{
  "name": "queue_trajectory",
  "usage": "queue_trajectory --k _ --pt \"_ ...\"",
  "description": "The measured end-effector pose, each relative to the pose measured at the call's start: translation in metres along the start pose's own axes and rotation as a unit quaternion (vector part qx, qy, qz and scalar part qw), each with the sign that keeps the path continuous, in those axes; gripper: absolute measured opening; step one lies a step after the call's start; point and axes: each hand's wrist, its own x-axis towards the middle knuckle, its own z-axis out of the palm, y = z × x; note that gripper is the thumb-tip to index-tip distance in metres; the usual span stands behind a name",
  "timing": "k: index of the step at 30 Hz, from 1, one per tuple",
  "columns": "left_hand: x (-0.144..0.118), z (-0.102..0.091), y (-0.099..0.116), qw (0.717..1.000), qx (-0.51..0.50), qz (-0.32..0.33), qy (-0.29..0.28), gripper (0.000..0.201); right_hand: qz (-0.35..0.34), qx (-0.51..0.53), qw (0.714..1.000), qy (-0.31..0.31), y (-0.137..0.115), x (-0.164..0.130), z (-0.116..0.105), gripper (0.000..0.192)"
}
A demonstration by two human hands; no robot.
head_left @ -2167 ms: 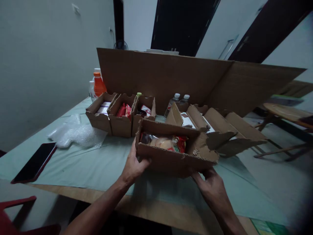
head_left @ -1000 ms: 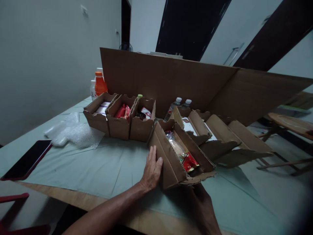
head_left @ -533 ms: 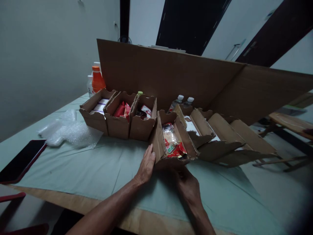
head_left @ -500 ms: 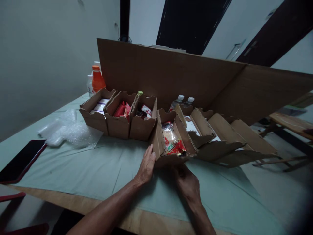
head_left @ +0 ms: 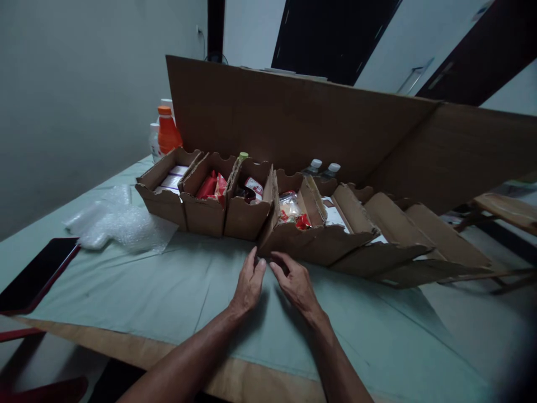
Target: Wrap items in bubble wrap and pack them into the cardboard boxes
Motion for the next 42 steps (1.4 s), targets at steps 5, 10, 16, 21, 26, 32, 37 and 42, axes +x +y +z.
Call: queue_trajectory --k 5,10,16,21,26,32,37,42 --pt "0.0 0.001 -0.003 1.0 -0.015 -0.018 0.009 0.065 -0.013 0.021 0.999 0.027 0.006 0.021 0.005 0.036" --pt "0.0 0.001 -0.004 0.999 -0.019 -0.027 0.008 0.062 -0.017 0.027 0.999 0.042 0.009 0.032 0.003 0.037" --pt "0.001 0.002 -0.002 0.998 -0.035 -0.038 0.025 0.058 -0.028 0.05 0.997 0.055 -0.029 0.027 -0.013 0.037" --pt "0.004 0.002 -0.002 0.996 -0.057 -0.047 0.058 0.054 -0.064 -0.015 0.996 0.057 -0.091 0.065 -0.019 0.054" --pt "-0.002 -0.013 0.008 0.993 -0.08 -0.038 0.083 0.058 -0.019 -0.154 0.987 0.035 -0.12 0.101 -0.015 0.048" --pt "-0.031 -0.049 0.022 0.984 -0.123 -0.018 0.126 0.064 -0.02 -0.152 0.987 0.041 -0.121 0.082 -0.016 0.03" --pt "-0.056 -0.088 0.026 0.978 -0.115 0.005 0.176 0.058 -0.069 -0.102 0.992 0.022 -0.12 0.017 -0.025 0.022" --pt "-0.071 -0.118 0.036 0.971 -0.094 0.025 0.22 0.054 -0.117 0.035 0.992 -0.028 -0.098 -0.072 -0.058 0.024"
